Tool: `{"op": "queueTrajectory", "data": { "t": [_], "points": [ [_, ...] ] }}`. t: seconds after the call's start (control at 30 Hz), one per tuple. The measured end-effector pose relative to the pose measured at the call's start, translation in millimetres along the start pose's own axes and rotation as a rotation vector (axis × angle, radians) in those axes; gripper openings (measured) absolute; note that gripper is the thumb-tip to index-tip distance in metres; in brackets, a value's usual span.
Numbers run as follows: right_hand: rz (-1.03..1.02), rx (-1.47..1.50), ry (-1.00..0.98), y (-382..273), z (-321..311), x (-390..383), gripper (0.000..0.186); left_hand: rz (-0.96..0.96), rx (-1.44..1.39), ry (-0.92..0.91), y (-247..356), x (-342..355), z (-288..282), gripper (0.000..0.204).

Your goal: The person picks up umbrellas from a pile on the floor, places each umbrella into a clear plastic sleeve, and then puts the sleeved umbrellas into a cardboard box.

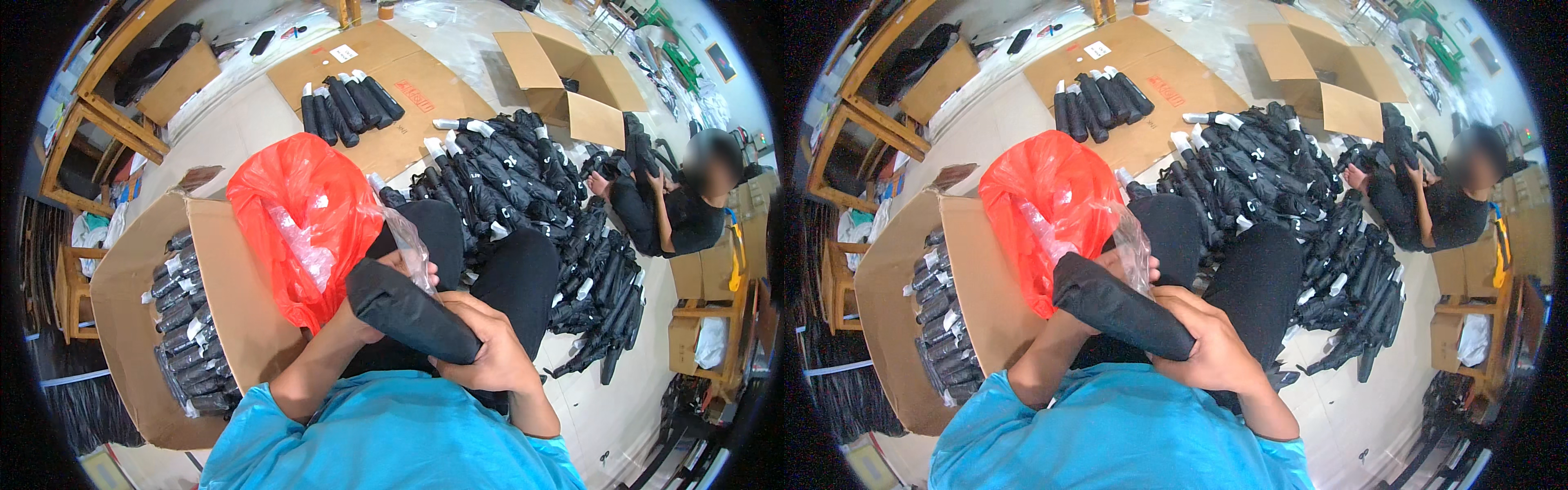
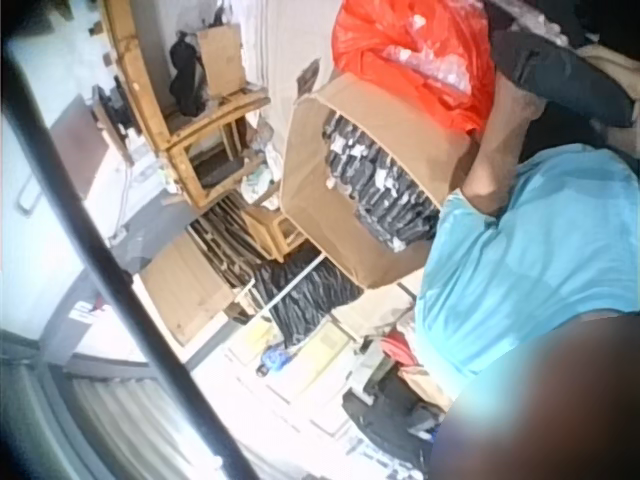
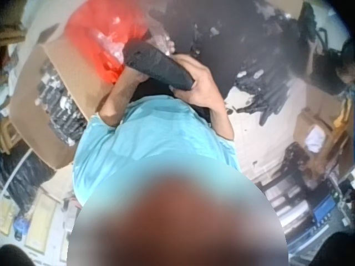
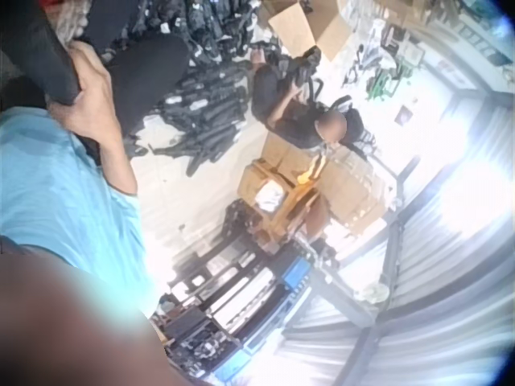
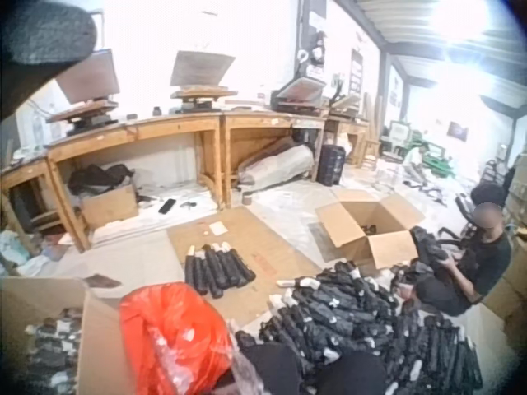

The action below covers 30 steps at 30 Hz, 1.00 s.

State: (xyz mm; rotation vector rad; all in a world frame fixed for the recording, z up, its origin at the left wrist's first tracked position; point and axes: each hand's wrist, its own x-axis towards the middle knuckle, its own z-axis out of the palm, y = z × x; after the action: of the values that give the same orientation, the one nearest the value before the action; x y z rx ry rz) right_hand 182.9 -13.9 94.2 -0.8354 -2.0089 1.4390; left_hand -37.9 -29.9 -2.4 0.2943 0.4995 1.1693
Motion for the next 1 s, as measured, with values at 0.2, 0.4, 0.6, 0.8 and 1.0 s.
{"op": "queueTrajectory", "data": {
  "t": [0.2, 0.4, 0.6, 0.8, 1.0],
  "points": [
    [-0.021, -0.024, 0.072, 4.6, -6.7, -4.9, 0.066, 0.263, 0.155, 0.063, -8.2, 15.2, -10.0, 0.02],
    [0.151, 0.14, 0.295, 9.2, -7.2, -8.4, 0.06, 0.087, 0.196, 0.391, -2.8, 11.6, 9.3, 0.015],
    [0.064, 0.078, 0.246, 20.7, -5.5, -1.3, 0.059, -0.039, -0.061, 0.248, 11.6, 8.8, 18.7, 0.025],
    [0.004, -0.009, 0.182, 26.2, 5.1, 2.3, 0.062, 0.1, 0.178, 0.262, 7.6, 11.5, 24.8, 0.041],
    [0.154, 0.081, 0.179, 27.7, 17.4, -12.2, 0.062, 0.245, 0.115, 0.315, 21.3, 19.8, 17.1, 0.042]
  ]
}}
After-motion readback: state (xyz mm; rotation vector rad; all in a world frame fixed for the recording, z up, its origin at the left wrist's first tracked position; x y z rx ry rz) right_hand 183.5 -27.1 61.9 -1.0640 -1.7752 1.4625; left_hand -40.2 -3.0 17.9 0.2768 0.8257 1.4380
